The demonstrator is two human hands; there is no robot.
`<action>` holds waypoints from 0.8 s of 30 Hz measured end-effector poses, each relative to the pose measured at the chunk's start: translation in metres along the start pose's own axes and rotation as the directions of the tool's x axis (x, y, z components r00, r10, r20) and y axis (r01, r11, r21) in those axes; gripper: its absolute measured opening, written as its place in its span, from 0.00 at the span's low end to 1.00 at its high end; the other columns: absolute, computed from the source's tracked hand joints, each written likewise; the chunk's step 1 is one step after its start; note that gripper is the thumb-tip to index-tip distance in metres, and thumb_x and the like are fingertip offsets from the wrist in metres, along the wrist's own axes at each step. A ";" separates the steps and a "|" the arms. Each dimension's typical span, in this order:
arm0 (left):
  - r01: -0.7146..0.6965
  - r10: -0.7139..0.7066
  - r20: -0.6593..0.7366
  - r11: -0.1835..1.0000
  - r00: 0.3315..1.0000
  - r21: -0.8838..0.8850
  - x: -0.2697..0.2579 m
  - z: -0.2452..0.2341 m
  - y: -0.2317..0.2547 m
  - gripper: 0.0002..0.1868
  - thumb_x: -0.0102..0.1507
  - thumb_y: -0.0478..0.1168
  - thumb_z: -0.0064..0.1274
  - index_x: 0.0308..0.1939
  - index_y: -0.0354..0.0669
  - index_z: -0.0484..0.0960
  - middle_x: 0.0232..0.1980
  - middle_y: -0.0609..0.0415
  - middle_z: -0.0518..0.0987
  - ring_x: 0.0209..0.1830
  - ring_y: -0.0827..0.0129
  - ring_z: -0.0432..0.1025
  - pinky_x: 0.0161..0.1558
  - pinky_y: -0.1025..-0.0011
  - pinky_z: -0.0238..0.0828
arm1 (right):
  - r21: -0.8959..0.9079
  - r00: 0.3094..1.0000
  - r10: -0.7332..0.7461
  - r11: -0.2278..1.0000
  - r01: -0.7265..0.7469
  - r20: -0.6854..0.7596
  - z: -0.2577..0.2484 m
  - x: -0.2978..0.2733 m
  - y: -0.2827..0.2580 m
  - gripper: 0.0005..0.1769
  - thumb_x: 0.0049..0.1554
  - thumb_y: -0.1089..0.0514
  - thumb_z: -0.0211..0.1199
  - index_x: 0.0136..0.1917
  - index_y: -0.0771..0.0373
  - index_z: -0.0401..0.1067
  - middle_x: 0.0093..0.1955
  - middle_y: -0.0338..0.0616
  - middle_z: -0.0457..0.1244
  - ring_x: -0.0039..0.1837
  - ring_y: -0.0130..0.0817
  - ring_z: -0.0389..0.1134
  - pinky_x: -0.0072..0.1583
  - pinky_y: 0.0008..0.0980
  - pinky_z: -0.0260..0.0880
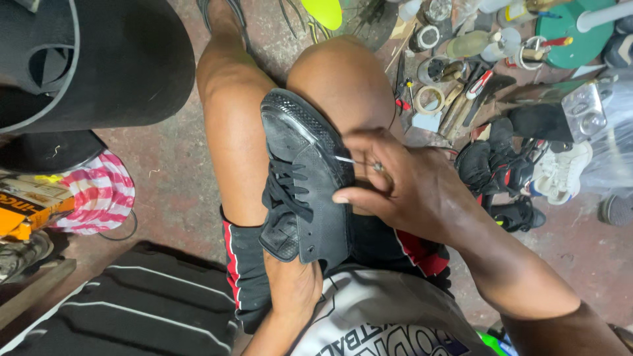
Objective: The person is repairing a black shoe by sewing the sole to the upper. They use a needle and thread, repeatedly pushing the needle through the shoe material and pulling the thread tight. The shoe is held on their lap during the process.
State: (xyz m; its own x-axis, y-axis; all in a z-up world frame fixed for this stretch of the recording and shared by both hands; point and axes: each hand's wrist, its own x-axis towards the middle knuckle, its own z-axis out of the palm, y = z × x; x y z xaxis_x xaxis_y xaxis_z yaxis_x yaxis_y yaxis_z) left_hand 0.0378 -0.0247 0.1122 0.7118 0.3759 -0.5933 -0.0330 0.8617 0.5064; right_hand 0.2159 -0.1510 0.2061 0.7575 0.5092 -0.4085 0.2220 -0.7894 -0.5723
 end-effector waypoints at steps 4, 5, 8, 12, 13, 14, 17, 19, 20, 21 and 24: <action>0.050 -0.049 -0.013 0.998 0.999 0.046 -0.003 -0.020 -0.007 0.15 0.66 0.23 0.52 0.57 0.28 0.78 0.52 0.45 0.81 0.49 0.62 0.76 0.50 0.67 0.71 | 0.078 0.995 -0.094 0.992 0.097 -0.035 -0.008 -0.001 0.007 0.13 0.54 0.48 0.72 0.46 0.57 0.76 0.37 0.41 0.71 0.37 0.35 0.73 0.43 0.35 0.71; -0.207 0.149 0.161 0.863 0.976 0.460 -0.002 -0.030 -0.005 0.16 0.64 0.24 0.51 0.57 0.31 0.79 0.52 0.45 0.81 0.51 0.60 0.76 0.53 0.66 0.72 | 0.117 0.983 -0.166 0.978 0.174 -0.078 -0.011 -0.003 0.009 0.11 0.56 0.51 0.70 0.45 0.60 0.75 0.39 0.42 0.70 0.41 0.35 0.73 0.46 0.35 0.71; -0.632 0.175 0.616 0.049 0.768 0.773 -0.001 -0.050 0.000 0.20 0.61 0.23 0.47 0.57 0.35 0.79 0.55 0.44 0.81 0.56 0.54 0.75 0.60 0.63 0.70 | 0.264 0.917 -0.331 0.885 0.383 -0.223 -0.017 -0.006 0.008 0.08 0.61 0.57 0.64 0.45 0.65 0.71 0.46 0.47 0.67 0.51 0.37 0.71 0.56 0.35 0.71; -0.685 0.114 0.688 -0.071 0.716 0.725 0.009 -0.045 0.002 0.18 0.63 0.25 0.45 0.57 0.31 0.77 0.57 0.39 0.79 0.60 0.45 0.72 0.63 0.55 0.65 | 0.545 0.842 -0.366 0.645 0.536 -0.396 -0.013 -0.004 -0.006 0.07 0.66 0.59 0.56 0.47 0.65 0.67 0.54 0.51 0.64 0.59 0.38 0.66 0.67 0.37 0.68; -0.705 0.108 0.718 -0.138 0.687 0.695 0.011 -0.042 0.005 0.17 0.63 0.26 0.46 0.56 0.31 0.77 0.57 0.38 0.79 0.59 0.43 0.72 0.63 0.54 0.65 | 0.610 0.835 -0.355 0.570 0.550 -0.421 -0.010 -0.003 -0.011 0.08 0.67 0.59 0.55 0.47 0.64 0.66 0.57 0.50 0.64 0.61 0.37 0.66 0.69 0.37 0.67; -0.691 0.087 0.699 -0.108 0.710 0.715 0.013 -0.038 0.007 0.16 0.63 0.27 0.46 0.55 0.32 0.78 0.55 0.39 0.79 0.58 0.43 0.72 0.62 0.54 0.65 | 0.657 0.846 -0.347 0.533 0.533 -0.405 -0.007 -0.001 -0.014 0.08 0.67 0.59 0.55 0.46 0.64 0.66 0.54 0.48 0.65 0.57 0.35 0.67 0.66 0.36 0.70; -0.644 0.041 0.645 -0.042 0.763 0.764 0.014 -0.029 0.009 0.15 0.62 0.28 0.46 0.52 0.34 0.79 0.52 0.40 0.80 0.55 0.44 0.73 0.58 0.53 0.67 | 0.637 0.862 -0.352 0.580 0.507 -0.365 0.006 0.008 -0.020 0.07 0.65 0.60 0.58 0.44 0.64 0.67 0.45 0.44 0.66 0.46 0.31 0.69 0.53 0.33 0.71; -0.622 0.025 0.623 -0.026 0.782 0.782 0.012 -0.025 0.011 0.16 0.61 0.27 0.46 0.51 0.34 0.80 0.51 0.40 0.81 0.54 0.44 0.73 0.56 0.53 0.68 | 0.373 0.855 -0.377 0.782 0.499 -0.355 0.017 0.018 -0.021 0.06 0.62 0.62 0.63 0.44 0.65 0.69 0.40 0.43 0.65 0.37 0.28 0.67 0.42 0.30 0.66; -0.600 0.013 0.600 0.034 0.800 0.800 0.013 -0.024 0.012 0.15 0.61 0.28 0.47 0.50 0.34 0.80 0.51 0.40 0.81 0.54 0.44 0.73 0.56 0.53 0.68 | 0.287 0.836 -0.395 0.809 0.513 -0.381 0.021 0.021 -0.022 0.06 0.62 0.62 0.64 0.44 0.63 0.69 0.38 0.42 0.64 0.35 0.28 0.66 0.41 0.31 0.65; -0.574 -0.001 0.576 0.094 0.817 0.814 0.012 -0.024 0.014 0.14 0.61 0.28 0.48 0.50 0.35 0.81 0.50 0.41 0.81 0.53 0.44 0.74 0.55 0.53 0.68 | 0.199 0.815 -0.415 0.830 0.521 -0.404 0.025 0.025 -0.023 0.07 0.62 0.62 0.65 0.43 0.62 0.69 0.36 0.41 0.63 0.34 0.29 0.64 0.40 0.32 0.64; -0.527 -0.012 0.528 0.050 0.849 0.848 0.010 -0.026 0.008 0.14 0.59 0.28 0.49 0.48 0.34 0.80 0.49 0.40 0.81 0.52 0.42 0.73 0.57 0.52 0.67 | 0.092 0.806 -0.414 0.865 0.492 -0.424 0.031 0.032 -0.021 0.09 0.62 0.62 0.67 0.42 0.60 0.69 0.32 0.39 0.61 0.32 0.32 0.64 0.38 0.33 0.64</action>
State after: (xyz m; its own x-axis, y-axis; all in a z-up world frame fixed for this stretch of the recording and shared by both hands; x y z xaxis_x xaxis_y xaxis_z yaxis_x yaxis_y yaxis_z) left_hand 0.0266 -0.0053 0.0934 0.9754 0.1290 -0.1790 0.2182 -0.4443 0.8689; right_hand 0.2164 -0.1072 0.1831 0.7787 0.5916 0.2088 0.5089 -0.4010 -0.7617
